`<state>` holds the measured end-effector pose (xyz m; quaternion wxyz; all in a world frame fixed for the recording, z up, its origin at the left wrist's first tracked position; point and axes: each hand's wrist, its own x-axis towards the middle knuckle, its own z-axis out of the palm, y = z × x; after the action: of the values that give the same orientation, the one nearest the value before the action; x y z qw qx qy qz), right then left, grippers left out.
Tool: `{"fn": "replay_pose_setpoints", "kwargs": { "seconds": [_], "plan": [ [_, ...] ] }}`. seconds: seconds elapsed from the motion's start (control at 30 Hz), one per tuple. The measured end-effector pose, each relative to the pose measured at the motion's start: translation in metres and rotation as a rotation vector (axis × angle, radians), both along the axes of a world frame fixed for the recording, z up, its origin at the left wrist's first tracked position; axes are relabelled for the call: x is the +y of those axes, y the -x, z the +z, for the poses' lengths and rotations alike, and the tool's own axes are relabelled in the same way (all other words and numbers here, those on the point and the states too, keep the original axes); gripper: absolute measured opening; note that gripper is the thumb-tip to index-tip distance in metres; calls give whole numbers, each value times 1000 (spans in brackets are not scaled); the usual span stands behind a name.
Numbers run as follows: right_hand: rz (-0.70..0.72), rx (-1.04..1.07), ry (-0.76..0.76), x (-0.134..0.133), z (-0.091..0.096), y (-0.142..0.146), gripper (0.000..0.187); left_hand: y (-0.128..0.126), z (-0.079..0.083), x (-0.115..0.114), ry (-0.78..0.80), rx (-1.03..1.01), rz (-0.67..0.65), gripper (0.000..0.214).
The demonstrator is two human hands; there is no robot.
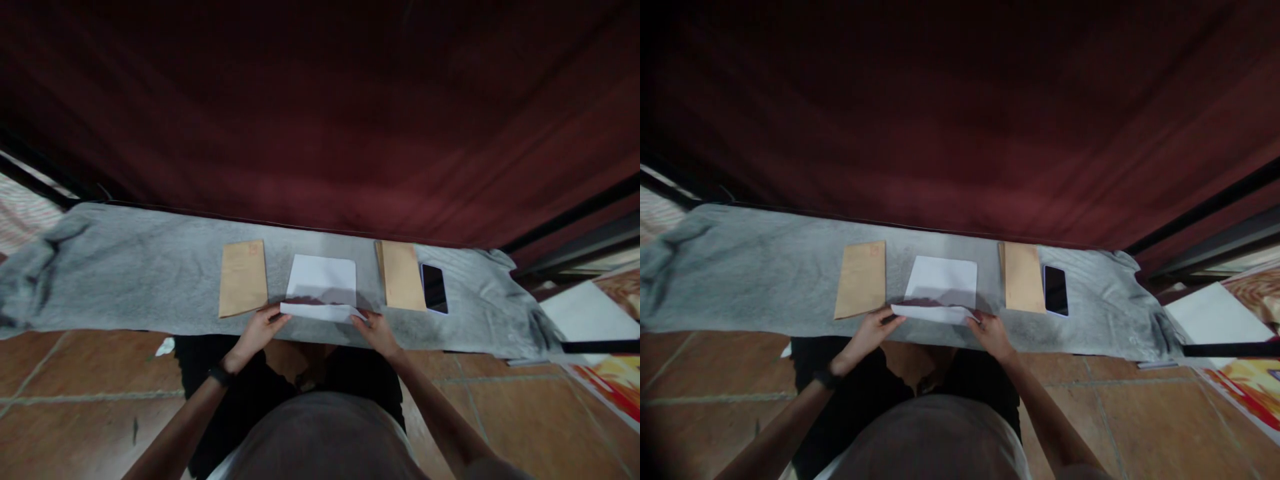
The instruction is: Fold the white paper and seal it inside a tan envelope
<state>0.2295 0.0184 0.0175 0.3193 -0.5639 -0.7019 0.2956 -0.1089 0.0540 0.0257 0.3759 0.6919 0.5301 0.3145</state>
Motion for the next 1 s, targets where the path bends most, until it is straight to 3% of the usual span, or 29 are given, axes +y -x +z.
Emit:
{"fn": "replay_pose_setpoints", "kwargs": {
  "seconds": [0.23, 0.53, 0.7, 0.87, 1.0],
  "plan": [
    [-225, 177, 50, 41, -7, 7, 44, -16, 6, 29, 53, -83, 143, 36],
    [-347, 239, 62, 83, -13, 14, 50, -33, -6, 58, 77, -142, 283, 33],
    [-405, -1, 30, 103, -10, 17, 51, -37, -8, 70, 17, 16, 340, 29],
    [-420, -349, 27, 117, -10, 24, 41, -48, -2, 71, 25, 361, 385, 26],
    [-389, -479, -5, 120, -13, 29, 34, -58, 4, 69, 50, 581, 403, 27]
  ]
}}
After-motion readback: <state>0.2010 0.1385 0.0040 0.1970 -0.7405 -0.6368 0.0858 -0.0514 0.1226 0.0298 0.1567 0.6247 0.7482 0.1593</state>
